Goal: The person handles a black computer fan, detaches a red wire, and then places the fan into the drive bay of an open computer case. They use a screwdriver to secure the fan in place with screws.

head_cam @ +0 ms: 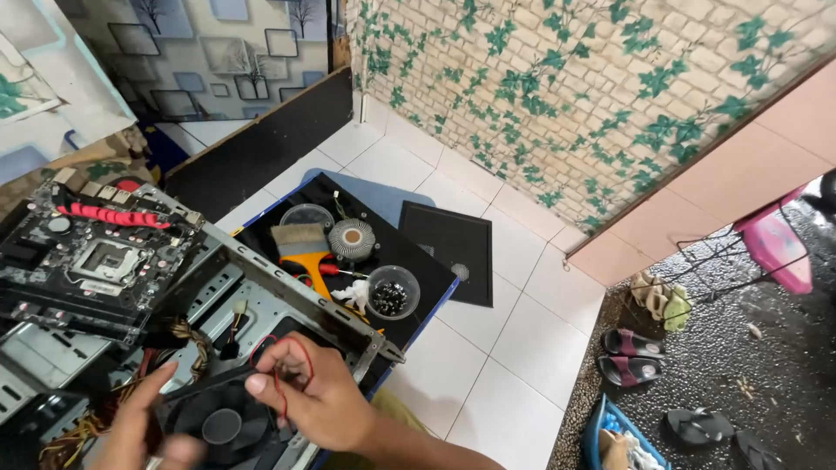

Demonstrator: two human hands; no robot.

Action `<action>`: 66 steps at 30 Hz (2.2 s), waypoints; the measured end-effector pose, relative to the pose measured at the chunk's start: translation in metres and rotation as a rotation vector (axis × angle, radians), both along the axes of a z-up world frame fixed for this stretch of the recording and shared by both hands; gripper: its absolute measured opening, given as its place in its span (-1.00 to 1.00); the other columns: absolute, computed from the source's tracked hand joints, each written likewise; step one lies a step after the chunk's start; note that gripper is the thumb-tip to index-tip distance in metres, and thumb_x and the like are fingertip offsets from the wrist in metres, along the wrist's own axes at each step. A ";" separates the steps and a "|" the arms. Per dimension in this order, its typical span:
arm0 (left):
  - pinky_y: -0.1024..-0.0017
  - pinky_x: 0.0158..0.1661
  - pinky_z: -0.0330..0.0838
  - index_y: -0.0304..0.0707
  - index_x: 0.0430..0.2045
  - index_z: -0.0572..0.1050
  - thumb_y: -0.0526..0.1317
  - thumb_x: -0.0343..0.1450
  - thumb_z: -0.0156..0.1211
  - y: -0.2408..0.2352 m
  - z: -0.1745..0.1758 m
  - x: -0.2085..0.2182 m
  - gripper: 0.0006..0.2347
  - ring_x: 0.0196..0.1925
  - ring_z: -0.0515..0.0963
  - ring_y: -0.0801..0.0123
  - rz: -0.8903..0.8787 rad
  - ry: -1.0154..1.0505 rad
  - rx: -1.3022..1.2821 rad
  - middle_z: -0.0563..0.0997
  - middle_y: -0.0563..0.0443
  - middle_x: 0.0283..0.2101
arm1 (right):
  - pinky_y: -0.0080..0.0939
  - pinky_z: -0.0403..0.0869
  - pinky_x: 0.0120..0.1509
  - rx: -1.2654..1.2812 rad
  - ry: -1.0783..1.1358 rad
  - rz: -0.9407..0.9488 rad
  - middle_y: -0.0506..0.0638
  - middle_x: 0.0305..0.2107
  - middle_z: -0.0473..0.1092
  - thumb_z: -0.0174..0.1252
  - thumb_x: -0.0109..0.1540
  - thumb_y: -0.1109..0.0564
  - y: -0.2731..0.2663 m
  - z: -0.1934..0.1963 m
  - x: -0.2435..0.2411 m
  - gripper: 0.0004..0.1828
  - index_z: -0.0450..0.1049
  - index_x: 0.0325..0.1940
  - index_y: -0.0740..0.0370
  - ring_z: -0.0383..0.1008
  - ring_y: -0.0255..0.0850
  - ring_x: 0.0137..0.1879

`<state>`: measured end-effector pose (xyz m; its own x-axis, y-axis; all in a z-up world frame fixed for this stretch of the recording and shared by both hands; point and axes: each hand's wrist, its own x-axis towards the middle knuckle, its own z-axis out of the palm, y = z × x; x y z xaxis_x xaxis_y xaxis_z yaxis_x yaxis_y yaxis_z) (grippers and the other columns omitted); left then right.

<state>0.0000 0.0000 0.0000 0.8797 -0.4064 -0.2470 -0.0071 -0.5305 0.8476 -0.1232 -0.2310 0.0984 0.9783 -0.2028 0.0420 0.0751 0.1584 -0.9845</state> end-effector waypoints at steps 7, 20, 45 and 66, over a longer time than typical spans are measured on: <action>0.30 0.13 0.36 0.18 0.32 0.40 -0.04 0.24 0.25 -0.028 0.079 -0.033 -0.37 0.27 0.54 0.27 0.099 -0.112 0.134 0.49 0.06 0.36 | -0.40 0.45 -0.35 0.004 -0.001 0.002 -0.03 -0.45 0.33 0.17 0.40 0.05 -0.001 -0.001 0.001 -0.79 0.35 -0.11 0.21 0.35 -0.35 -0.50; 0.09 0.16 0.41 0.19 0.44 0.19 0.02 0.12 0.36 -0.033 0.082 -0.036 -0.14 0.28 0.51 0.06 0.033 -0.114 0.252 0.43 -0.02 0.34 | -0.36 0.46 -0.34 -0.020 0.001 -0.016 -0.03 -0.45 0.40 0.19 0.37 -0.01 -0.004 -0.011 0.000 -0.77 0.39 -0.11 0.19 0.39 -0.35 -0.47; 0.04 -0.23 0.53 -0.10 0.30 0.19 0.11 0.53 -0.31 -0.040 0.146 -0.061 -0.52 -0.12 0.69 -0.06 -0.168 -0.353 -0.078 0.54 -0.18 0.22 | -0.27 0.48 -0.55 -0.145 0.066 -0.202 0.06 -0.31 0.39 0.22 0.26 0.07 -0.026 -0.023 0.004 -0.75 0.43 -0.12 0.29 0.32 -0.25 -0.58; 0.03 0.09 0.35 -0.11 0.37 0.06 -0.02 0.37 0.28 -0.036 0.151 -0.058 -0.31 0.27 0.46 -0.12 -0.275 -0.227 -0.070 0.27 -0.14 0.44 | -0.32 0.36 -0.62 -0.114 -0.011 -0.173 0.04 -0.61 0.32 0.23 0.27 0.02 -0.023 -0.022 0.008 -0.75 0.36 -0.19 0.20 0.28 -0.25 -0.72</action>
